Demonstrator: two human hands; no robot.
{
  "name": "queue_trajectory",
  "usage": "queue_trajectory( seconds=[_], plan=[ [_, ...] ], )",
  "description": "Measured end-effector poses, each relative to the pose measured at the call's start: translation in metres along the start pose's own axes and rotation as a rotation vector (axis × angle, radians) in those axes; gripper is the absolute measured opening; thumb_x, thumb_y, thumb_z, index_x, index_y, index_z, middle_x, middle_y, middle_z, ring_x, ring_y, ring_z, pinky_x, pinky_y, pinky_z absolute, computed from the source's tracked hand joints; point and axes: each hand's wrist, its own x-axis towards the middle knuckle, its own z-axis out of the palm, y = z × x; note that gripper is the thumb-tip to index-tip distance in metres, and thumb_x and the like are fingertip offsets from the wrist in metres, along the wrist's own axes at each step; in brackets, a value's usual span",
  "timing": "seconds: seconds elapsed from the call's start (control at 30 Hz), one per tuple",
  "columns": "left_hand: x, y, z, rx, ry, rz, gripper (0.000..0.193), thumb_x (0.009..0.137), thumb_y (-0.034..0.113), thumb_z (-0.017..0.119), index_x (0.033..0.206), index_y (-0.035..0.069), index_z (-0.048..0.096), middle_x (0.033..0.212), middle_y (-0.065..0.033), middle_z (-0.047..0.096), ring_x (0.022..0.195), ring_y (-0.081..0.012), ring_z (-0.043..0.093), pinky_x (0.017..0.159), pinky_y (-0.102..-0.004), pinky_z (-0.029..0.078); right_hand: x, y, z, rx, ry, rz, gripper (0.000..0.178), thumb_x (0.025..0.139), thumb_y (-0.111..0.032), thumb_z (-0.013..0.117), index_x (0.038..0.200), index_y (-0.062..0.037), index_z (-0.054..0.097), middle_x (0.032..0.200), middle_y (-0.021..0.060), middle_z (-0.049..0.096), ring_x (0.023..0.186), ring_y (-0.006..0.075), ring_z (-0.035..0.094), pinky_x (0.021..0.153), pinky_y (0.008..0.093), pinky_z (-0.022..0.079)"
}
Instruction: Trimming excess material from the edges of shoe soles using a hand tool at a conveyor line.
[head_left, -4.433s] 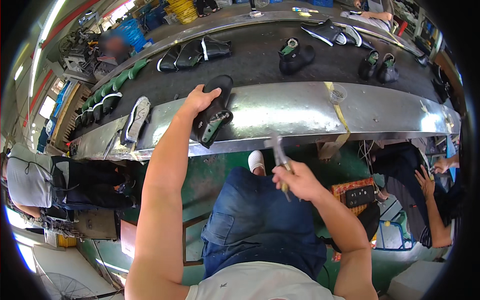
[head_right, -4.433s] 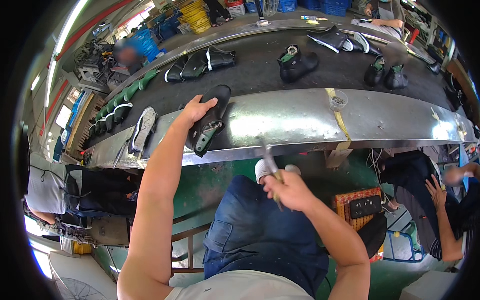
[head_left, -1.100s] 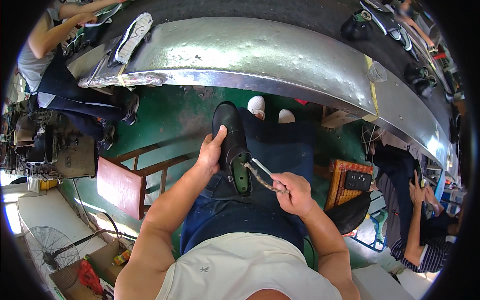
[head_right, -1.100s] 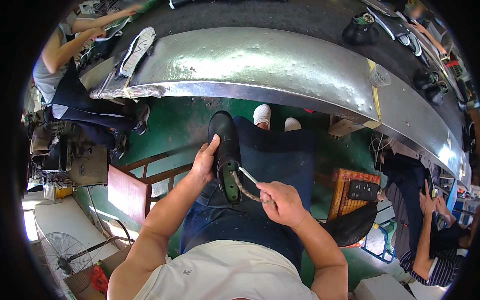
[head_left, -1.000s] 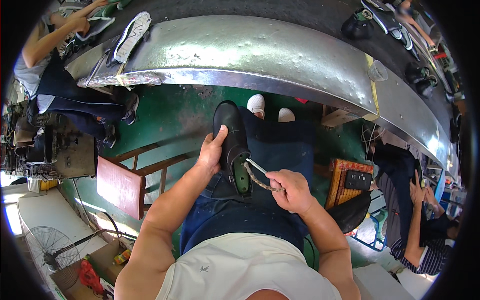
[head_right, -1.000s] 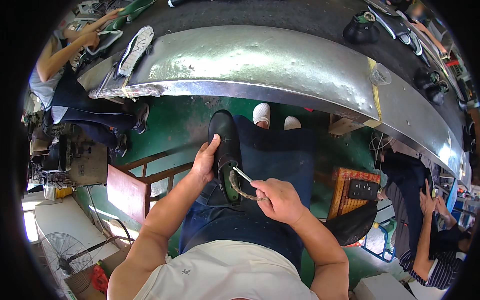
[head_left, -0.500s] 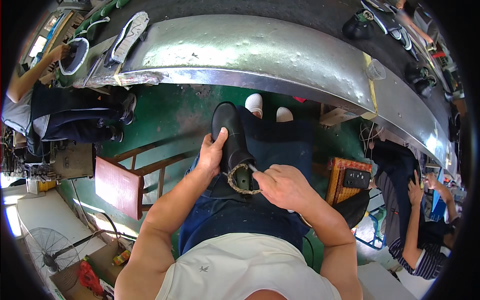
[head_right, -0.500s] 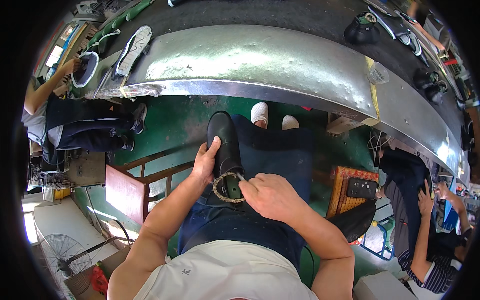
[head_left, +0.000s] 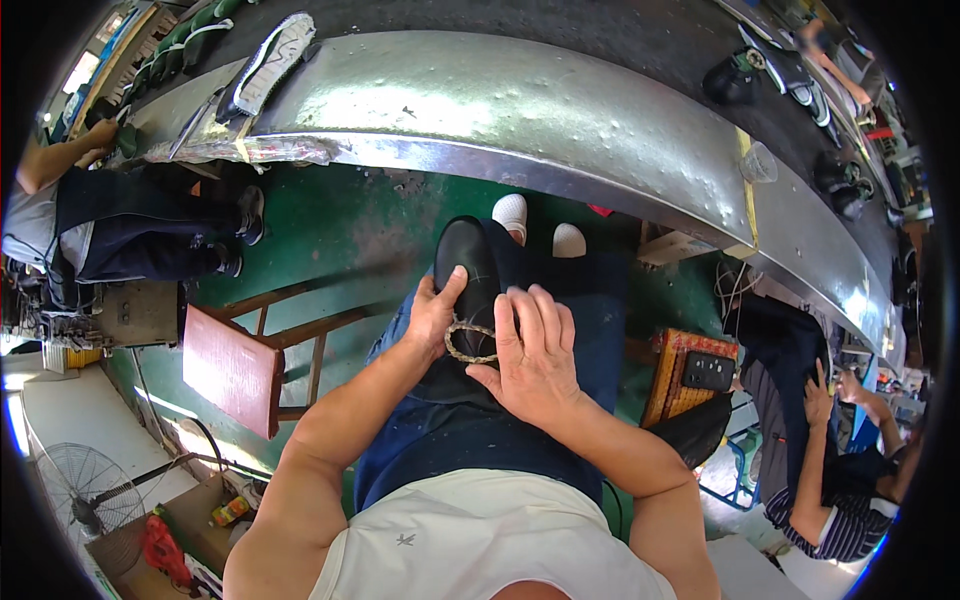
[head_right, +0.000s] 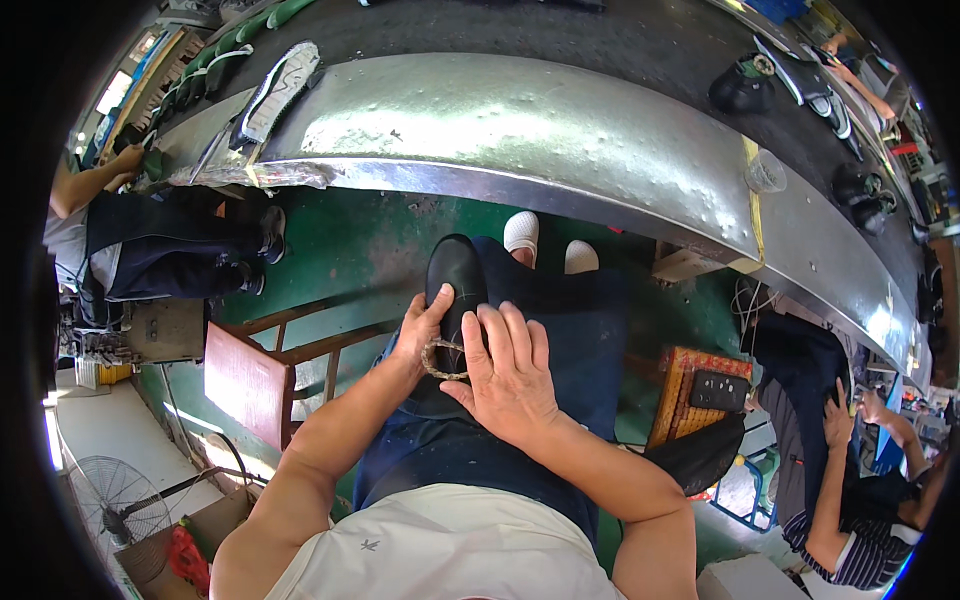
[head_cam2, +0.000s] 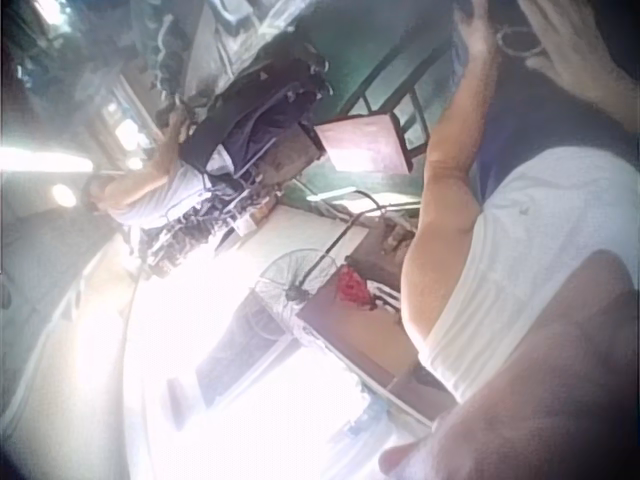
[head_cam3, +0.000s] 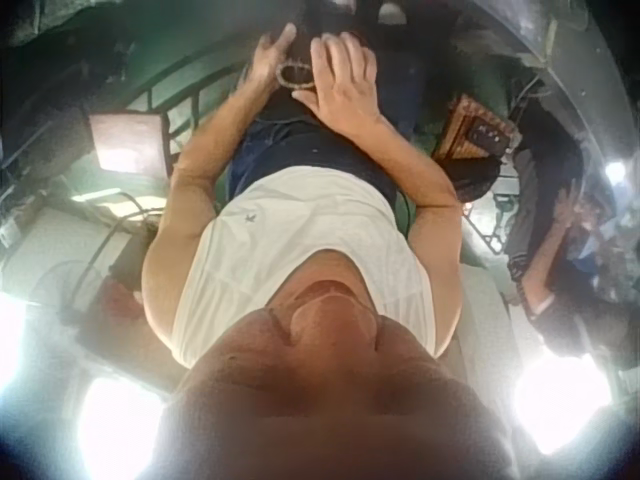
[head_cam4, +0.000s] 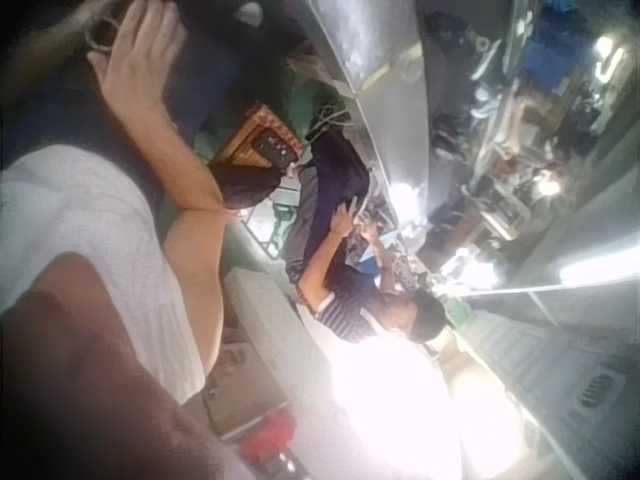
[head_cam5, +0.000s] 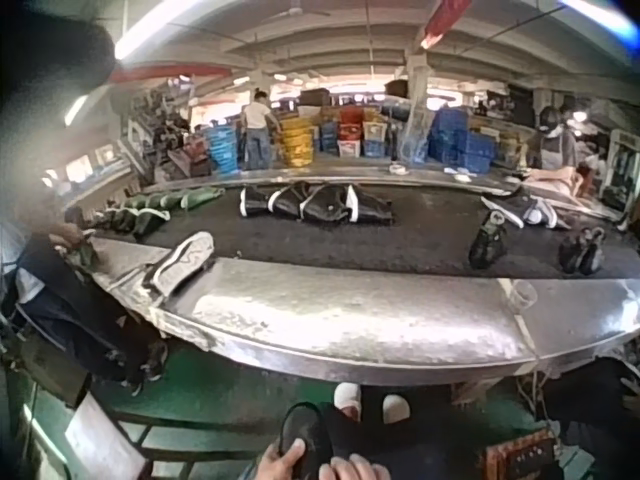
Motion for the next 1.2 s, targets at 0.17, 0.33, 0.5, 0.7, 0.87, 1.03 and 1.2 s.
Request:
queue_trajectory(
  seconds=[0.17,0.33,0.5,0.7,0.87,1.03,1.2],
  plan=[
    [0.005,-0.003,-0.003,0.002,0.01,-0.017,0.076,0.094,0.039,0.076,0.141,-0.008,0.04,0.127,-0.0241,0.06,0.11,-0.0306,0.067,0.089,-0.0419,0.059,0.003,0.01,0.038,0.12,-0.18,0.114,0.097,0.09,-0.053,0.067,0.154,0.0075,0.028,0.16,0.0307,0.027,0.148,0.0525,0.024,0.116,0.0646,0.023],
    [0.014,0.002,-0.008,0.0,0.01,-0.035,0.081,0.093,0.043,0.076,0.143,-0.01,0.04,0.129,-0.0242,0.061,0.112,-0.0301,0.066,0.093,-0.0419,0.057,0.006,0.033,0.044,0.37,-0.066,0.05,0.093,0.095,-0.045,0.065,0.157,0.0067,0.02,0.16,0.0313,0.025,0.148,0.0498,0.026,0.119,0.0566,0.025],
    [0.033,-0.012,-0.043,-0.152,-0.171,-0.122,0.051,0.098,0.047,0.066,0.116,-0.001,0.066,0.102,-0.012,0.074,0.086,-0.0236,0.074,0.08,-0.0397,0.062,-0.1,0.073,0.004,0.358,-0.044,0.407,0.072,0.086,-0.032,0.078,0.137,0.0045,0.044,0.136,0.0278,0.051,0.128,0.0448,0.049,0.109,0.0485,0.04],
    [-0.026,0.039,0.021,0.103,-0.267,0.172,0.061,0.094,0.04,0.075,0.13,-0.004,0.056,0.111,-0.0156,0.07,0.098,-0.0226,0.07,0.089,-0.0379,0.058,-0.248,0.054,-0.031,0.45,-0.509,0.89,0.064,0.079,-0.035,0.086,0.121,0.0003,0.054,0.115,0.0215,0.058,0.109,0.0392,0.062,0.091,0.0466,0.05],
    [-0.057,0.068,0.089,1.099,-0.735,1.147,0.066,0.081,0.036,0.084,0.131,0.005,0.054,0.118,-0.0153,0.062,0.107,-0.0349,0.064,0.093,-0.0442,0.053,-0.251,0.06,-0.029,0.278,-0.463,0.7,0.055,0.078,-0.033,0.087,0.117,-0.0042,0.061,0.103,0.0167,0.064,0.095,0.0351,0.067,0.082,0.0419,0.055],
    [-0.055,0.062,0.12,1.318,-1.356,1.876,0.046,0.084,0.03,0.071,0.124,0.011,0.058,0.117,-0.0116,0.06,0.116,-0.0344,0.059,0.103,-0.0512,0.045,-0.264,0.08,-0.021,0.713,-0.461,1.019,0.034,0.082,-0.012,0.084,0.108,-0.0033,0.065,0.089,0.0031,0.068,0.082,0.0106,0.065,0.073,0.0288,0.053],
    [0.003,0.012,0.069,1.631,-1.628,1.87,0.034,0.086,0.023,0.063,0.117,0.008,0.064,0.134,-0.0152,0.059,0.133,-0.0376,0.052,0.118,-0.0554,0.034,-0.266,0.091,-0.02,1.095,-0.191,1.195,0.025,0.085,-0.012,0.082,0.106,-0.0032,0.07,0.089,-0.0015,0.069,0.08,0.0067,0.062,0.074,0.0232,0.05]
  ],
)
